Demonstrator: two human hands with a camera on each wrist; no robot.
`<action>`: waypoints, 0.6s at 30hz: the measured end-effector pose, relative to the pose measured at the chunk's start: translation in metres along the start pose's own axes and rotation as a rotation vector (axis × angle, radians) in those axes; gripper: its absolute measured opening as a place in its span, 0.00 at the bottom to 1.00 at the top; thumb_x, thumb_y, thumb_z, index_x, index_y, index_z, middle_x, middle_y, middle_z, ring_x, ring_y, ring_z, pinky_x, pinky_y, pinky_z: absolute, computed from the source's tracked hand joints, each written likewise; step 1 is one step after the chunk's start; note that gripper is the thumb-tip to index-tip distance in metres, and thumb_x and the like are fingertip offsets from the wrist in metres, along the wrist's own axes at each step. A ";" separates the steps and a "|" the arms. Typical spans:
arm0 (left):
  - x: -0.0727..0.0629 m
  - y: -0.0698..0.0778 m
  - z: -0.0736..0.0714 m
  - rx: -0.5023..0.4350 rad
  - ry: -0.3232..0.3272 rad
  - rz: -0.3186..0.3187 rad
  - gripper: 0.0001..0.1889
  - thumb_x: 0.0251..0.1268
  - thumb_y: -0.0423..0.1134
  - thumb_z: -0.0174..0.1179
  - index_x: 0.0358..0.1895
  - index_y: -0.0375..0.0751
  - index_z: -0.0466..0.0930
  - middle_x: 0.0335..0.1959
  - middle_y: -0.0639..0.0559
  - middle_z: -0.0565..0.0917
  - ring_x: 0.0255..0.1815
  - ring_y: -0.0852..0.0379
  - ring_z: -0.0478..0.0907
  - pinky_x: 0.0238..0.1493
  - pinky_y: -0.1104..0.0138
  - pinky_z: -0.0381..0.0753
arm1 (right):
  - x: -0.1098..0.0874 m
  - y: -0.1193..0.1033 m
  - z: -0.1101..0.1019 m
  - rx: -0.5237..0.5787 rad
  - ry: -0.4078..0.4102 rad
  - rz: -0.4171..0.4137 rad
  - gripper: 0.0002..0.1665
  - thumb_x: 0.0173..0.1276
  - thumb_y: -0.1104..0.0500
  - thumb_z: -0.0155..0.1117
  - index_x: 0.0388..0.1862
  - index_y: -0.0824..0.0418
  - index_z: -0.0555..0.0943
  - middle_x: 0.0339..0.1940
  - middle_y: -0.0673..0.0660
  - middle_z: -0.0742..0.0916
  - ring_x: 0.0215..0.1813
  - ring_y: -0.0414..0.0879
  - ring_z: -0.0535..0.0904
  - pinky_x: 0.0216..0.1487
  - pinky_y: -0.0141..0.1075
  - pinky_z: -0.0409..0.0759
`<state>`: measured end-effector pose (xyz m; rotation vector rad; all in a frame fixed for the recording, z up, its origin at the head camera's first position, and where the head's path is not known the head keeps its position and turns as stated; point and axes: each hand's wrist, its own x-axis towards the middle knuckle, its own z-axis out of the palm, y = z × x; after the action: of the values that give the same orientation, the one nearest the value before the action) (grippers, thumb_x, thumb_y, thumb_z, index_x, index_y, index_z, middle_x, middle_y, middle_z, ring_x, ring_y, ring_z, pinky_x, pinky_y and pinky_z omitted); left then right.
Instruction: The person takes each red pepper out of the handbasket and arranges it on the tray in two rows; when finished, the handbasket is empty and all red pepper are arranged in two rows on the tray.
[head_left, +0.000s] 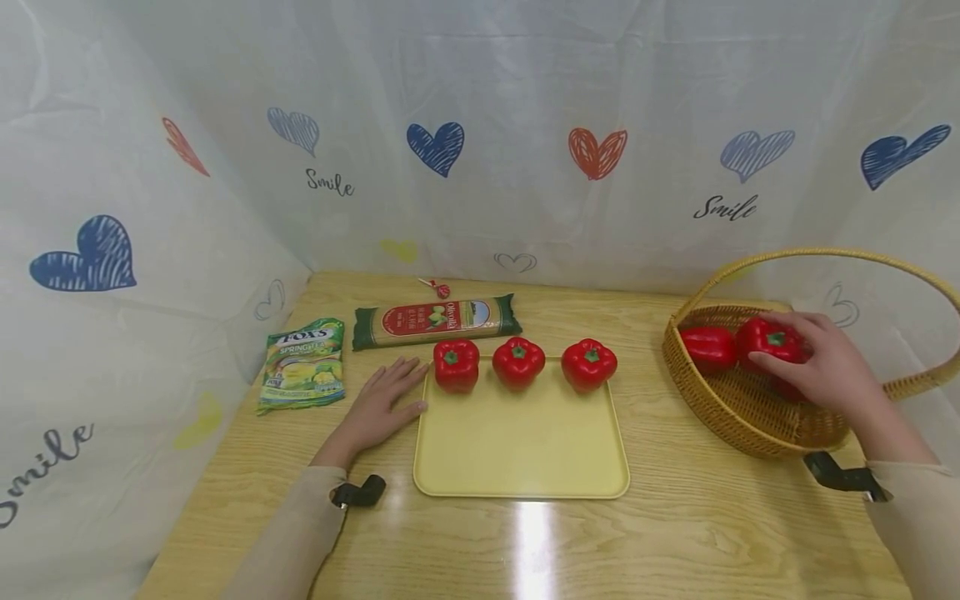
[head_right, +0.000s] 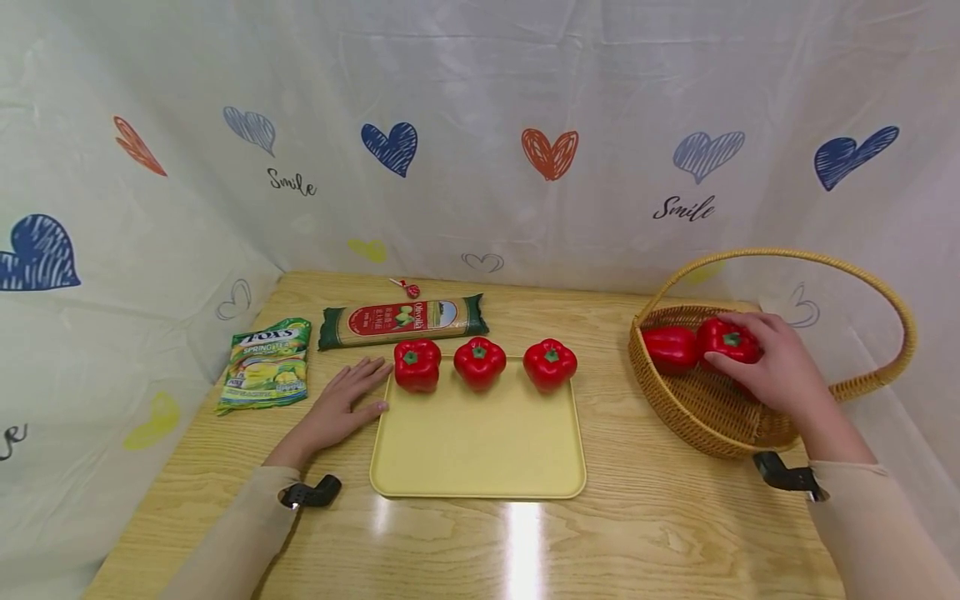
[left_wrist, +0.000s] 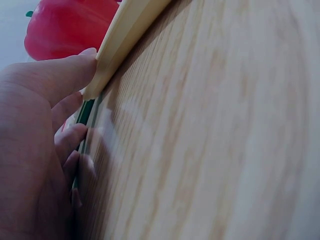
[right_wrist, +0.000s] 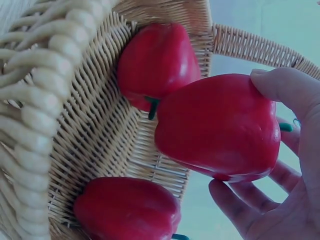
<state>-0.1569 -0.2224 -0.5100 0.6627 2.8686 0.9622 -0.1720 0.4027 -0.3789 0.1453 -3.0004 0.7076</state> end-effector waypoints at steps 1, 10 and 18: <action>0.000 0.000 0.000 -0.001 0.000 0.000 0.35 0.74 0.53 0.59 0.79 0.47 0.63 0.80 0.43 0.61 0.83 0.42 0.47 0.82 0.46 0.38 | -0.001 -0.001 0.000 0.007 0.003 0.002 0.42 0.69 0.47 0.71 0.72 0.68 0.69 0.68 0.80 0.65 0.60 0.80 0.62 0.52 0.80 0.67; 0.000 0.000 0.000 -0.001 -0.001 -0.003 0.35 0.74 0.53 0.59 0.79 0.47 0.63 0.80 0.43 0.61 0.83 0.42 0.47 0.82 0.46 0.38 | -0.005 -0.010 0.001 0.028 0.008 -0.020 0.41 0.68 0.49 0.73 0.72 0.66 0.70 0.67 0.78 0.66 0.60 0.79 0.63 0.50 0.79 0.69; 0.000 -0.001 0.000 -0.002 -0.003 -0.001 0.35 0.74 0.53 0.59 0.79 0.47 0.63 0.80 0.44 0.60 0.83 0.43 0.47 0.82 0.46 0.38 | -0.008 -0.017 0.001 0.034 0.028 -0.034 0.40 0.68 0.50 0.73 0.72 0.65 0.70 0.67 0.77 0.67 0.59 0.79 0.64 0.50 0.79 0.71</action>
<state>-0.1573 -0.2227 -0.5108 0.6627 2.8642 0.9630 -0.1621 0.3879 -0.3729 0.1852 -2.9526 0.7518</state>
